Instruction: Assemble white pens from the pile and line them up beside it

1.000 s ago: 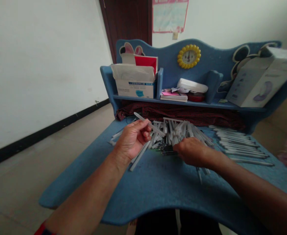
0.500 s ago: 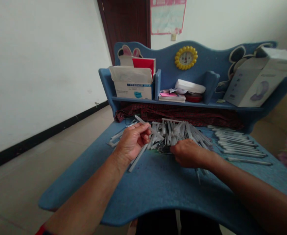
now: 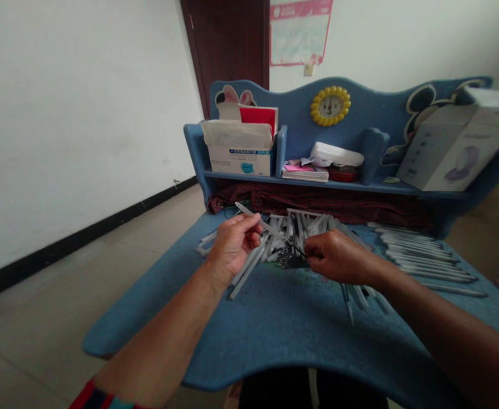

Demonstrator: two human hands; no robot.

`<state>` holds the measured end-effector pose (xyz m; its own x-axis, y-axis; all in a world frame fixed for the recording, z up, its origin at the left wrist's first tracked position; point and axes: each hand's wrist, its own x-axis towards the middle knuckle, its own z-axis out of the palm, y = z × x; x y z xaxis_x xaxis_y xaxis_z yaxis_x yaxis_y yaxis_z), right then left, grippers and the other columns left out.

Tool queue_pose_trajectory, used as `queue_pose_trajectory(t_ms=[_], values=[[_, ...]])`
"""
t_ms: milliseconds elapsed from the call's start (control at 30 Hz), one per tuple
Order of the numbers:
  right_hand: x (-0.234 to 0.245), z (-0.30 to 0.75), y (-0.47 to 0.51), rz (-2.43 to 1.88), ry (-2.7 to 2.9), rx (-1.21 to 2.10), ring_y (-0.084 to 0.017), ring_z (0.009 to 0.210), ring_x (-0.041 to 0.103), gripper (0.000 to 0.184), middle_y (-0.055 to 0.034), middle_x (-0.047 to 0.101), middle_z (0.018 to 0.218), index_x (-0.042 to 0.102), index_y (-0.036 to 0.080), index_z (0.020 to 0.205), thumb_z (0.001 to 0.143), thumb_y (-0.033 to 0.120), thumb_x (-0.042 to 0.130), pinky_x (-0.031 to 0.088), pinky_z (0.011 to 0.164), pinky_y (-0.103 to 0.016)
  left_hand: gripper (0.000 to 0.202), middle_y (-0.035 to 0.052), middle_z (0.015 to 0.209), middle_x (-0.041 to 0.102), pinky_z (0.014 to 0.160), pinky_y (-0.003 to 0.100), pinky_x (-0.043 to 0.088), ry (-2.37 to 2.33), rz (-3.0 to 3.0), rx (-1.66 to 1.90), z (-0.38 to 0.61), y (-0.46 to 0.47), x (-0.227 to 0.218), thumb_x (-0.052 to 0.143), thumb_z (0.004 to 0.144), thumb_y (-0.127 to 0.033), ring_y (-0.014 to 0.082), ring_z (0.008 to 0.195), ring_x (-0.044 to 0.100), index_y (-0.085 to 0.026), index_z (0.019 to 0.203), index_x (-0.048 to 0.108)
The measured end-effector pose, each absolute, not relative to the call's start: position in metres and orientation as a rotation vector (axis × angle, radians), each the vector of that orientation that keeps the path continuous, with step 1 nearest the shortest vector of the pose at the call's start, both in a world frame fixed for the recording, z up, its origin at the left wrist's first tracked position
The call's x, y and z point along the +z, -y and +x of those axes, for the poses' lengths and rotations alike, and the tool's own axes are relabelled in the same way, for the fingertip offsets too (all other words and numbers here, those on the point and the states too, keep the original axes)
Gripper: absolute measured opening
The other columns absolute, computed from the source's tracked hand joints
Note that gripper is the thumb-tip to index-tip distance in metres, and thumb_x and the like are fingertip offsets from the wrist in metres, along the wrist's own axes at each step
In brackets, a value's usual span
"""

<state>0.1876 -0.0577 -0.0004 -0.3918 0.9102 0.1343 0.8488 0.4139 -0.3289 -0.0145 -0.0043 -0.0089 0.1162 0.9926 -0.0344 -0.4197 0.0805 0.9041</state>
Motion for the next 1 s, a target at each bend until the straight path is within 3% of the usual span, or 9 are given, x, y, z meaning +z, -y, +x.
queue_pose_trajectory(t_ms=[267,467,733,867,1000], values=[[0.0,0.187,0.059,-1.561,2.408,0.273,-0.007,0.049,0.039,0.012,0.0031,0.045,0.051,0.056,0.017,0.058,0.066,0.012,0.048,0.024,0.049,-0.022,0.008,-0.0011,0.055,0.056,0.037,0.014,0.038,-0.883,0.941,1.269,-0.012,0.004,-0.011,0.065,0.073,-0.013,0.0043,0.039,0.047,-0.012,0.069,0.058],[0.002,0.187,0.059,-1.638,2.465,0.151,-0.009,0.051,0.048,0.014,-0.0002,0.057,0.056,0.06,0.018,0.062,0.069,0.015,0.048,0.026,0.05,-0.023,0.011,0.0009,0.055,0.059,0.036,0.015,0.039,-0.903,0.991,1.169,-0.003,0.009,-0.019,0.064,0.073,-0.011,0.0054,0.038,0.048,-0.011,0.065,0.057],[0.024,0.169,0.068,-1.708,2.487,-0.663,-0.019,0.054,0.061,0.02,-0.01,0.066,0.062,0.062,0.017,0.077,0.081,0.018,0.042,0.021,0.046,-0.027,0.01,0.0057,0.063,0.067,0.043,0.02,0.049,-0.812,0.766,0.995,-0.002,0.01,-0.023,0.059,0.08,-0.012,0.0095,0.045,0.059,-0.009,0.071,0.062],[0.036,0.154,0.069,-1.499,2.381,-0.859,-0.016,0.049,0.058,0.018,-0.0069,0.066,0.064,0.06,0.015,0.078,0.08,0.01,0.043,0.017,0.045,-0.028,0.019,0.0072,0.064,0.068,0.047,0.021,0.052,-0.705,0.611,1.035,-0.004,0.01,-0.018,0.05,0.087,-0.014,0.0108,0.048,0.061,-0.008,0.074,0.064],[0.037,0.148,0.07,-1.164,2.195,-0.896,-0.013,0.052,0.054,0.018,-0.0023,0.063,0.063,0.06,0.016,0.078,0.086,0.017,0.044,0.025,0.05,-0.028,0.025,0.0071,0.062,0.068,0.049,0.02,0.052,-0.569,0.493,1.158,-0.009,0.011,-0.008,0.046,0.09,-0.015,0.0094,0.048,0.061,-0.006,0.075,0.064]])
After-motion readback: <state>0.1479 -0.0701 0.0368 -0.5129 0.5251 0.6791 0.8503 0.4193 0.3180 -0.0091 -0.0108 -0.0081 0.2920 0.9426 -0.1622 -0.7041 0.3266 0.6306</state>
